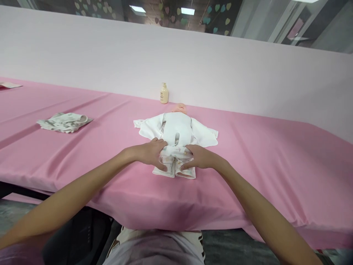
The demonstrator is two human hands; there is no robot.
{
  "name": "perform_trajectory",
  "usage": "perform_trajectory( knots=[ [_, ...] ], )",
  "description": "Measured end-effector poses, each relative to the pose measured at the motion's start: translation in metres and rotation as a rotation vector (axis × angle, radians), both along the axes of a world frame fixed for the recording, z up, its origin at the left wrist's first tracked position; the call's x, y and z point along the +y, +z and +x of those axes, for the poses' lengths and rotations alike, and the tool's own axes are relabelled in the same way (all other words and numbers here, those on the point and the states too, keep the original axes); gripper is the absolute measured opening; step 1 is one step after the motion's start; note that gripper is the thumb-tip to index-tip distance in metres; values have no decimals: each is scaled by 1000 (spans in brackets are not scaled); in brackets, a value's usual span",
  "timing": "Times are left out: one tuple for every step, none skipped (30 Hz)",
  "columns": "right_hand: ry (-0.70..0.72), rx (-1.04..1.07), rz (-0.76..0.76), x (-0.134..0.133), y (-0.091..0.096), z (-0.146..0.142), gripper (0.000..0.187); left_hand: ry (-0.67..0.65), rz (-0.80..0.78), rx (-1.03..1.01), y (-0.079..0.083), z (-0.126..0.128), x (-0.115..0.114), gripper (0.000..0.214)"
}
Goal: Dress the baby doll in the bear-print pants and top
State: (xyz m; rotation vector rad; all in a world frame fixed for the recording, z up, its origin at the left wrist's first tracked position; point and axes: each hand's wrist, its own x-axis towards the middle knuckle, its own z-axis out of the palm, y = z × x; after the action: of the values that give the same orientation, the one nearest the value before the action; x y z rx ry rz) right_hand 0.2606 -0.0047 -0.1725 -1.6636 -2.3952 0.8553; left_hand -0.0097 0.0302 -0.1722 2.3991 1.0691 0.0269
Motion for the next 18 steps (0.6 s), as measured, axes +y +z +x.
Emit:
perform_trajectory(
  knots=[
    [11,-7,20,-4,2,-2,49,-2,15,-3,0,1,-3,58],
    [17,-13,44,-8,4,-4,47,-10,32,-13,-1,1,-5,54],
    [17,-16,69,-13,5,-6,44,-21,48,-29,-3,1,-8,49],
    [15,-19,93,-18,5,-8,43,-32,62,-48,-5,0,-11,46],
    [13,-23,118,-22,5,-10,40,-44,73,-70,-7,-1,-13,43],
    [15,-27,147,-27,3,-12,37,-54,83,-91,-10,-3,-15,41],
    [26,-31,179,-31,1,-13,34,-61,92,-111,-13,-4,-17,39],
    [40,-35,219,-35,-2,-14,30,-66,102,-128,-15,-6,-20,37],
    [54,-36,265,-38,-6,-14,25,-70,111,-142,-17,-7,-22,36],
    [65,-34,315,-41,-10,-14,19,-73,120,-152,-19,-9,-25,35],
    [73,-29,367,-43,-14,-14,16,-74,130,-157,-21,-10,-29,34],
    [77,-20,412,-45,-17,-13,15,-74,141,-158,-21,-11,-32,33],
    [80,-8,445,-47,-19,-12,17,-74,156,-156,-22,-12,-35,32],
    [86,9,461,-49,-21,-11,19,-73,177,-155,-22,-12,-38,32],
    [91,27,457,-49,-21,-10,22,-72,201,-156,-23,-13,-41,32],
    [90,46,437,-50,-21,-9,29,-74,226,-160,-23,-13,-43,35],
    [81,62,408,-50,-21,-8,38,-77,248,-168,-24,-14,-44,41],
    [68,74,377,-50,-21,-6,48,-81,264,-175,-26,-14,-45,47]
  ],
)
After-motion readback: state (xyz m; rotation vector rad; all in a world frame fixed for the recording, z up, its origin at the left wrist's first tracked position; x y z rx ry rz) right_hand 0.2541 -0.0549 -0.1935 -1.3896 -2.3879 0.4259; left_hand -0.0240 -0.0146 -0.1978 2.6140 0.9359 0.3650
